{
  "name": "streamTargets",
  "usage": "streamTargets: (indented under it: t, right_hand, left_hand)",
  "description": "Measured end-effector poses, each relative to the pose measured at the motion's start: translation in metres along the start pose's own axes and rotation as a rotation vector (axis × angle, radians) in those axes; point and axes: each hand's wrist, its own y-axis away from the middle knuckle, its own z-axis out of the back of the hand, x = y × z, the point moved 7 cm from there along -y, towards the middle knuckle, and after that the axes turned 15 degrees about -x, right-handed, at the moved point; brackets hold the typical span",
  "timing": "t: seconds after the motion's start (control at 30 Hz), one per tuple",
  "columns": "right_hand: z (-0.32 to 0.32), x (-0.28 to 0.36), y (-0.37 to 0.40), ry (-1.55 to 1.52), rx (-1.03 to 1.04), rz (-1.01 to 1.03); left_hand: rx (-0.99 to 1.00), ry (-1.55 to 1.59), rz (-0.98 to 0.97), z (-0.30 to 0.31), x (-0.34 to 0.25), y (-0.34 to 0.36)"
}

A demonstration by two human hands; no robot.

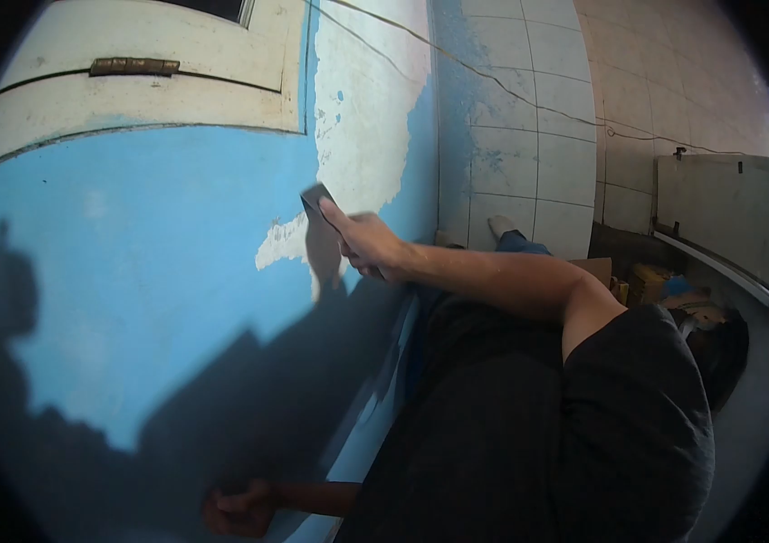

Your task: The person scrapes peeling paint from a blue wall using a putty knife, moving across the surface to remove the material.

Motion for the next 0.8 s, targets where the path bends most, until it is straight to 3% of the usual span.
streamTargets:
  t: [0.1, 0.37, 0.47, 0.57, 0.6, 0.67, 0.73, 0.8]
  right_hand:
    - [0.003, -0.023, 0.010, 0.055, 0.017, -0.117]
    - [0.005, -0.021, 0.002, 0.078, -0.019, -0.073]
    - [0.006, -0.016, 0.001, 0.075, -0.010, -0.071]
    - [0.000, -0.028, 0.016, 0.110, 0.001, -0.117]
    - [-0.001, -0.024, 0.018, 0.131, -0.001, -0.120]
    - [0.003, -0.003, -0.004, -0.004, -0.036, 0.011]
    - [0.005, 0.031, -0.035, -0.208, -0.061, 0.067]
    - [0.003, 0.037, -0.028, -0.210, -0.078, 0.038]
  left_hand:
    - [-0.006, -0.001, 0.071, -0.011, -0.010, -0.005]
    - [-0.009, 0.001, 0.023, -0.012, -0.013, -0.006]
    - [-0.013, -0.031, 0.110, -0.008, -0.008, -0.001]
    - [0.027, 0.029, -0.070, 0.002, 0.002, 0.000]
    - [0.005, 0.025, -0.015, -0.003, 0.000, -0.001]
    - [-0.028, 0.005, 0.101, -0.008, -0.009, -0.004]
    - [-0.007, -0.010, 0.062, -0.003, -0.007, 0.001]
    - [0.007, 0.003, -0.006, 0.001, 0.001, -0.001]
